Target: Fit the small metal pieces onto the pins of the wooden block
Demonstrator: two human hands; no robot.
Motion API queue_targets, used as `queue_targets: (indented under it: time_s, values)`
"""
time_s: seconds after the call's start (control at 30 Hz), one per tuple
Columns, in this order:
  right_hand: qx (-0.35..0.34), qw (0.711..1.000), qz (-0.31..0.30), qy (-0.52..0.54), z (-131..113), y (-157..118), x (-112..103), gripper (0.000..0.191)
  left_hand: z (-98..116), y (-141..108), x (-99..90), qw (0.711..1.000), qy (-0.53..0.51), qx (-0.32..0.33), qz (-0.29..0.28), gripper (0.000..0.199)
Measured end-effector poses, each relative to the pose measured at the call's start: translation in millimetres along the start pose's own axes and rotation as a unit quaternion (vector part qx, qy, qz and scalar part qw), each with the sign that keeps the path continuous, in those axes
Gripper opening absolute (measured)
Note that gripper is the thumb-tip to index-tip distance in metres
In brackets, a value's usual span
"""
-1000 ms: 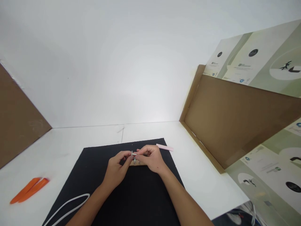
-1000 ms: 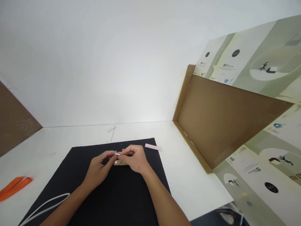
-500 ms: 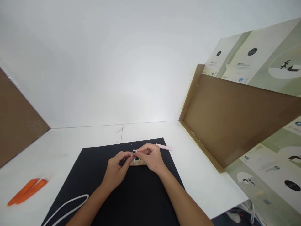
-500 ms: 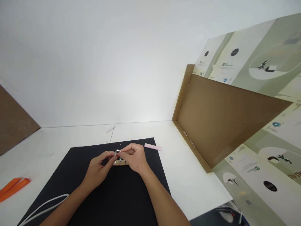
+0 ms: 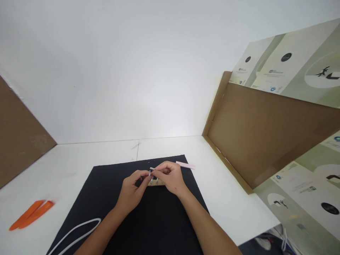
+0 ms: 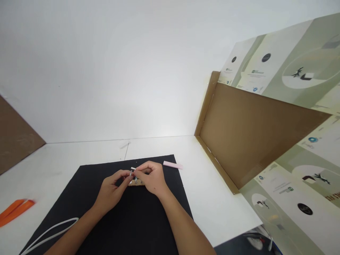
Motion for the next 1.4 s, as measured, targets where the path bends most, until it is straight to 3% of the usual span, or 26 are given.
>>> queue_targets:
  time_s: [0.17,0.53,1.4]
  values:
    - [0.035,0.999,0.015,0.031,3,-1,0,0.019,0,-1,0.7,1.0,-0.004,-0.004,-0.003,0.019]
    - [-0.04,0.997,-0.056,-0.026,-13,-2,1,0.009,-4,0,-1.7,1.0,0.002,-0.007,0.02,0.019]
    - [0.0,0.999,-0.045,-0.011,-8,1,-3,0.023,0,1,-0.4,0.999,0.019,-0.009,0.027,0.022]
Point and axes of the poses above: each hand's wrist, its own y-axis towards the middle knuckle, its own x-axis out of the palm, z = x × y, the point moved 3 cm from there along y, towards the middle knuckle, and after that the axes turned 5 degrees about -x, right-handed, at the moved point
